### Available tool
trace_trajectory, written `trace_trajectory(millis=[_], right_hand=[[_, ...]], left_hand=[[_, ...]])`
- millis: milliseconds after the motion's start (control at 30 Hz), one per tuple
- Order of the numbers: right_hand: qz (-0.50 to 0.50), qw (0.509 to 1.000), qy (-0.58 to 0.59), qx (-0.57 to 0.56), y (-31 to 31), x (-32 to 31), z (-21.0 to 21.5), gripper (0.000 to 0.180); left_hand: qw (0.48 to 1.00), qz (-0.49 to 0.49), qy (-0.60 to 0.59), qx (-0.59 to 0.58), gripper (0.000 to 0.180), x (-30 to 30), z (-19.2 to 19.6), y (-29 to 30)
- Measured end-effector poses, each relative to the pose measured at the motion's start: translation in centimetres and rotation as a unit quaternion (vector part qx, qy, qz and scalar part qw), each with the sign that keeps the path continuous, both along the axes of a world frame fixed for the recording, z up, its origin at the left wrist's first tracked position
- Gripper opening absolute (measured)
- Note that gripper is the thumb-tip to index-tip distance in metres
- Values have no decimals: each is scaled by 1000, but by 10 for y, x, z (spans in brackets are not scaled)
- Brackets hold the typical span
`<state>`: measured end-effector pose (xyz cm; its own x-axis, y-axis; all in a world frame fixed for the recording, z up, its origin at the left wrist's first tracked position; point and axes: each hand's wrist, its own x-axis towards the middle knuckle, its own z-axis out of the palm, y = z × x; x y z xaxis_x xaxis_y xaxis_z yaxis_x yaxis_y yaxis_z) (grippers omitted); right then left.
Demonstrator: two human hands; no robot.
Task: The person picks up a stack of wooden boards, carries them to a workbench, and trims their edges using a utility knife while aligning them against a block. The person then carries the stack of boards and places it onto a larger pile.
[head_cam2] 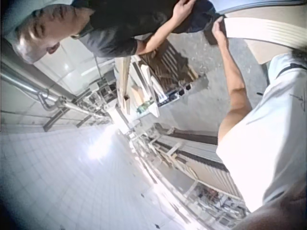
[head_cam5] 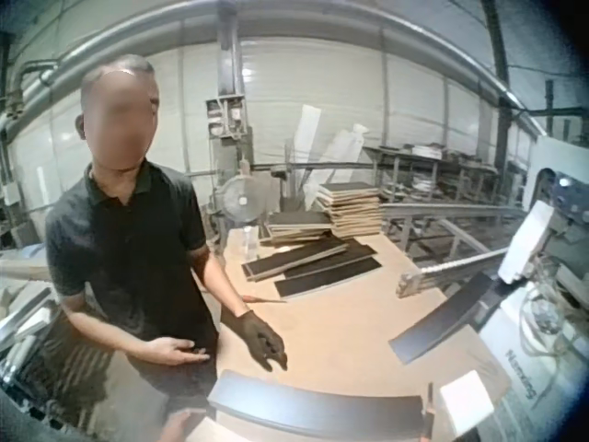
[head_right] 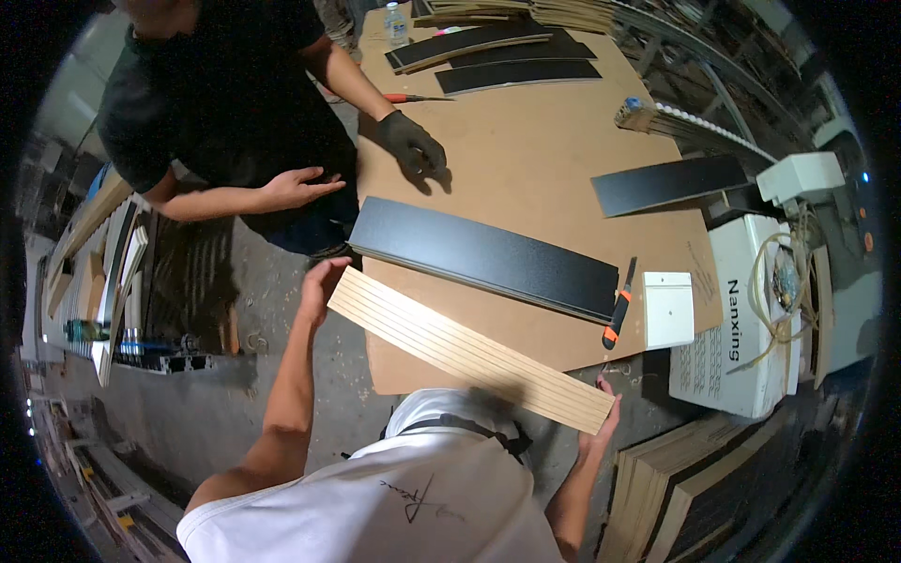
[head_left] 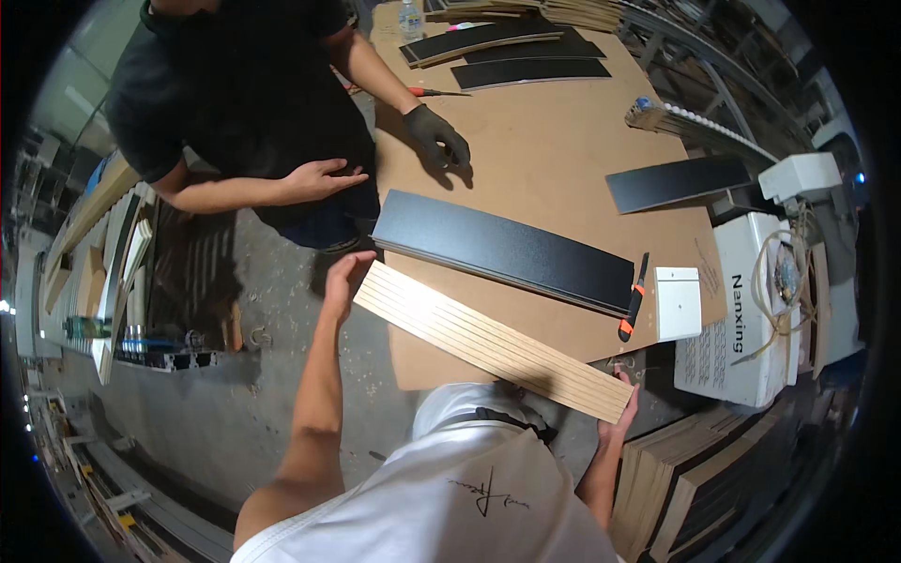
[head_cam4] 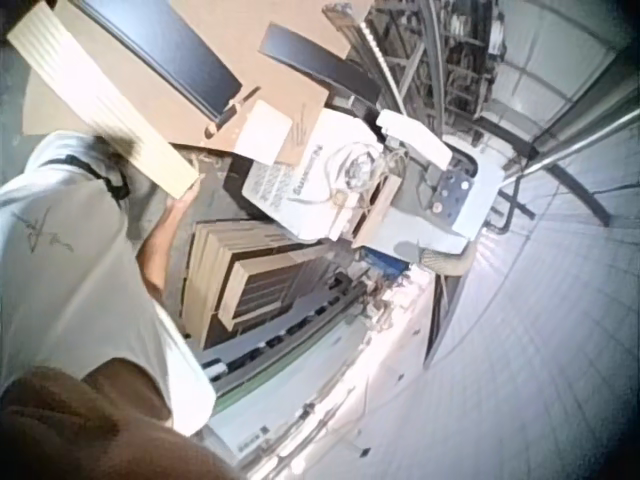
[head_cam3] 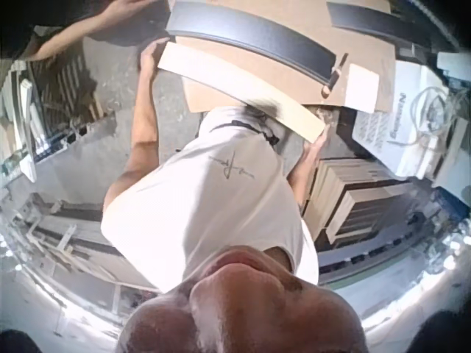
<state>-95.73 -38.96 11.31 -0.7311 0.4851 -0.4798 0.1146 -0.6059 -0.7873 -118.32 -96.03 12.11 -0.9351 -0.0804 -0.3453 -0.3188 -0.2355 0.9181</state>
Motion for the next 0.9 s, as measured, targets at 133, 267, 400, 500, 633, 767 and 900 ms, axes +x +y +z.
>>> trace_trajectory(millis=[133, 267, 400, 500, 633, 767, 900], right_hand=[[54, 998, 11, 26, 6, 12, -12, 53], [15, 999, -12, 34, -14, -13, -7, 41], [-13, 1000, -24, -3, -4, -13, -11, 29], [6, 1000, 10, 11, -2, 0, -26, 28], [-76, 991, -111, -24, 9, 56, -50, 33], [-135, 987, -85, -9, -17, 134, -50, 40], [-244, 963, -106, -51, -44, 198, -79, 38]], left_hand=[[991, -116, 37, 62, 45, -2, -15, 27], [991, -87, 12, 104, 41, -2, -35, -7], [976, -41, -58, 207, 28, -23, -52, 1], [974, -60, -78, 202, 34, -26, -71, -15], [983, -56, -144, 103, 42, -14, -30, 20], [980, -107, -150, 75, 45, -11, -16, 43], [965, -197, -172, 15, 49, -6, 16, 69]])
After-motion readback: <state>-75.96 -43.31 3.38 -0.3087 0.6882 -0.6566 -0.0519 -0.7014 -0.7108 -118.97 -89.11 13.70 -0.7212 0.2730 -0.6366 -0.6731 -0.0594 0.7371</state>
